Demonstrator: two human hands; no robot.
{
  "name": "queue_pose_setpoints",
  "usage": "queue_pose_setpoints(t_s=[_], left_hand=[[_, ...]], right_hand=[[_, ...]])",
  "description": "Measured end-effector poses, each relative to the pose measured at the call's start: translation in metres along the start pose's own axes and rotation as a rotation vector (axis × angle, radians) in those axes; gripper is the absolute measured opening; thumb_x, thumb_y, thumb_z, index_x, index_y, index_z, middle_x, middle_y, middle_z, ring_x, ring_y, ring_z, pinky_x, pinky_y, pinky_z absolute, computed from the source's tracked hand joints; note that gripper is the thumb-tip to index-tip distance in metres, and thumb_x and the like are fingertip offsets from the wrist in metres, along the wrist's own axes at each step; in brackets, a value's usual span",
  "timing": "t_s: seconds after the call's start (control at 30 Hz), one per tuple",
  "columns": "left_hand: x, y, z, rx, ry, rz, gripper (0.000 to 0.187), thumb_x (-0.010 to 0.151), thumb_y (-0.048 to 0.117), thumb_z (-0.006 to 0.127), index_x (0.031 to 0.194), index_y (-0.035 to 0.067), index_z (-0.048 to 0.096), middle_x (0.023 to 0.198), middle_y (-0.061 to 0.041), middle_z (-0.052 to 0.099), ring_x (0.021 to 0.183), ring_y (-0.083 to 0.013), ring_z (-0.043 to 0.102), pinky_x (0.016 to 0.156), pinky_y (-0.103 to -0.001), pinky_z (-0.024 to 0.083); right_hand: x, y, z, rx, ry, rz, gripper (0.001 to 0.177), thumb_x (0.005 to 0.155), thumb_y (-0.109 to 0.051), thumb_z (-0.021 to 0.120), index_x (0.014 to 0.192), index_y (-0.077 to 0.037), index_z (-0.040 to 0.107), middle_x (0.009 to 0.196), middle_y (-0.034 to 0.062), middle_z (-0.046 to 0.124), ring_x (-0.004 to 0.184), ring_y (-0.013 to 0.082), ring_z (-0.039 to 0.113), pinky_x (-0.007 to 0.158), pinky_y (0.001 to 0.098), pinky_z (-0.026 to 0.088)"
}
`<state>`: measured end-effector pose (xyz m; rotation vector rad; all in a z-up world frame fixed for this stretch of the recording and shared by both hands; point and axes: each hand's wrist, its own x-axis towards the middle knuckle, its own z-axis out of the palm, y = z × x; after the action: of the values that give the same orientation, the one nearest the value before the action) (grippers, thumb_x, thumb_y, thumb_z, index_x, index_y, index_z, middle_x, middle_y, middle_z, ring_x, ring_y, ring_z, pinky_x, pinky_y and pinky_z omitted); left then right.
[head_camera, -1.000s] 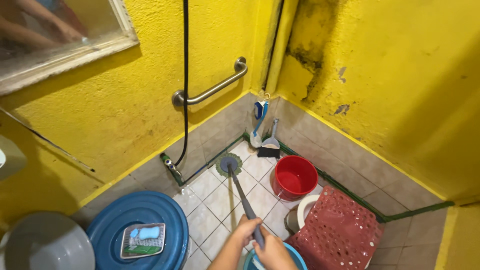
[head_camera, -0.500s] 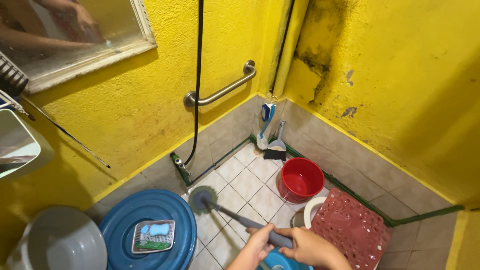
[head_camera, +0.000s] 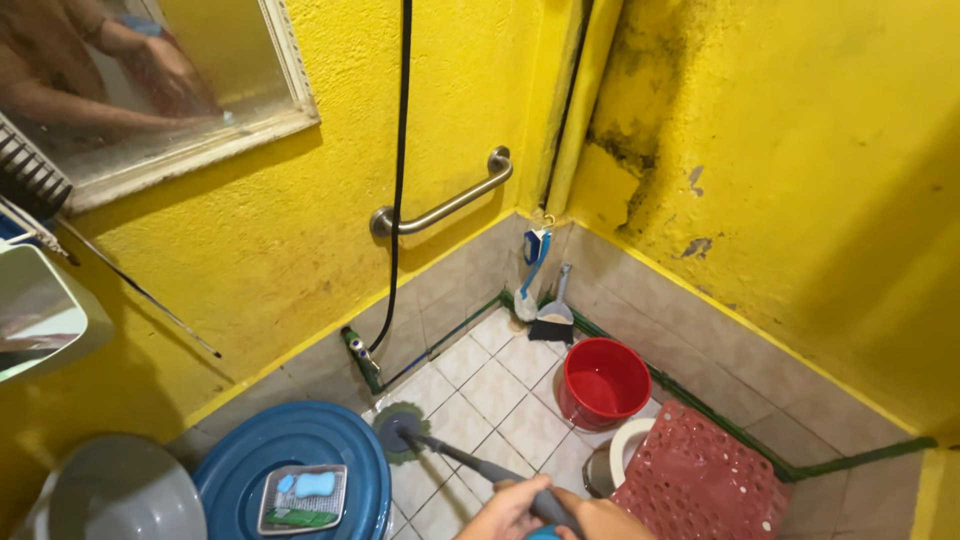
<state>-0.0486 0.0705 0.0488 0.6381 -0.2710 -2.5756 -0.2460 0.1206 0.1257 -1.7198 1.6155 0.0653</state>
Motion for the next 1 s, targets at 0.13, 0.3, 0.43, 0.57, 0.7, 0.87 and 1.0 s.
queue_pose_setpoints(t_s=[0.13, 0.3, 0.43, 0.57, 0.7, 0.87, 1.0], left_hand=[[0.031, -0.002, -0.003, 0.100, -0.016, 0.018, 0.026, 0.096, 0.024, 0.074, 0.108, 0.002, 0.065, 0.102, -0.010, 0.072, 0.098, -0.0207, 0.071, 0.094, -0.035, 0.060], [0.136, 0.012, -0.057, 0.629, 0.301, -0.184, 0.044, 0.085, 0.039, 0.079, 0.113, 0.006, 0.071, 0.098, -0.007, 0.076, 0.082, -0.0193, 0.074, 0.079, -0.034, 0.059], [0.144, 0.032, -0.079, 0.682, 0.411, -0.055, 0.058, 0.084, 0.029, 0.084, 0.128, -0.002, 0.062, 0.099, -0.014, 0.075, 0.082, -0.0257, 0.076, 0.075, -0.041, 0.066], [0.135, 0.033, -0.090, 0.692, 0.636, -0.103, 0.120, 0.090, 0.016, 0.076, 0.159, 0.011, -0.021, 0.121, -0.018, 0.066, 0.094, -0.0287, 0.074, 0.079, -0.048, 0.066], [0.116, 0.017, -0.090, 0.543, 0.556, -0.090, 0.123, 0.091, 0.018, 0.073, 0.153, 0.015, -0.034, 0.125, -0.020, 0.064, 0.089, -0.0270, 0.072, 0.074, -0.046, 0.067], [0.113, -0.006, -0.074, 0.328, 0.525, -0.112, 0.113, 0.098, 0.017, 0.066, 0.155, 0.017, -0.032, 0.125, -0.023, 0.059, 0.089, -0.0283, 0.068, 0.076, -0.048, 0.065], [0.102, -0.023, -0.082, 0.295, 0.480, -0.065, 0.063, 0.095, 0.025, 0.067, 0.140, 0.002, 0.030, 0.114, -0.020, 0.062, 0.082, -0.0274, 0.072, 0.068, -0.047, 0.066]], right_hand=[[0.031, 0.071, 0.029, -0.046, 0.040, 0.088, 0.074, 0.092, -0.043, 0.068, 0.154, -0.021, 0.035, 0.109, 0.0263, 0.070, 0.111, 0.0374, 0.071, 0.100, 0.0468, 0.052], [0.077, 0.098, 0.075, 0.152, 0.374, 0.053, 0.073, 0.087, -0.042, 0.073, 0.148, -0.017, 0.044, 0.115, 0.0253, 0.071, 0.110, 0.0398, 0.071, 0.097, 0.0446, 0.055], [0.103, 0.055, 0.108, 0.261, 0.544, 0.222, 0.072, 0.087, -0.042, 0.073, 0.146, -0.011, 0.047, 0.105, 0.0302, 0.071, 0.105, 0.0421, 0.072, 0.093, 0.0461, 0.057], [0.087, 0.023, 0.107, 0.350, 0.380, 0.199, 0.076, 0.084, -0.035, 0.070, 0.152, -0.012, 0.044, 0.085, 0.0288, 0.073, 0.084, 0.0388, 0.078, 0.079, 0.0446, 0.061], [0.046, -0.005, 0.071, 0.183, 0.320, 0.022, 0.073, 0.084, -0.028, 0.072, 0.149, -0.010, 0.045, 0.084, 0.0288, 0.070, 0.080, 0.0413, 0.072, 0.075, 0.0470, 0.056], [-0.023, -0.052, -0.003, 0.176, 0.233, 0.025, 0.066, 0.085, -0.030, 0.072, 0.145, -0.012, 0.052, 0.088, 0.0254, 0.070, 0.081, 0.0383, 0.072, 0.078, 0.0442, 0.057], [-0.058, -0.081, -0.043, 0.155, 0.155, -0.068, 0.055, 0.086, -0.028, 0.070, 0.138, -0.012, 0.060, 0.095, 0.0234, 0.072, 0.087, 0.0386, 0.072, 0.083, 0.0444, 0.056]])
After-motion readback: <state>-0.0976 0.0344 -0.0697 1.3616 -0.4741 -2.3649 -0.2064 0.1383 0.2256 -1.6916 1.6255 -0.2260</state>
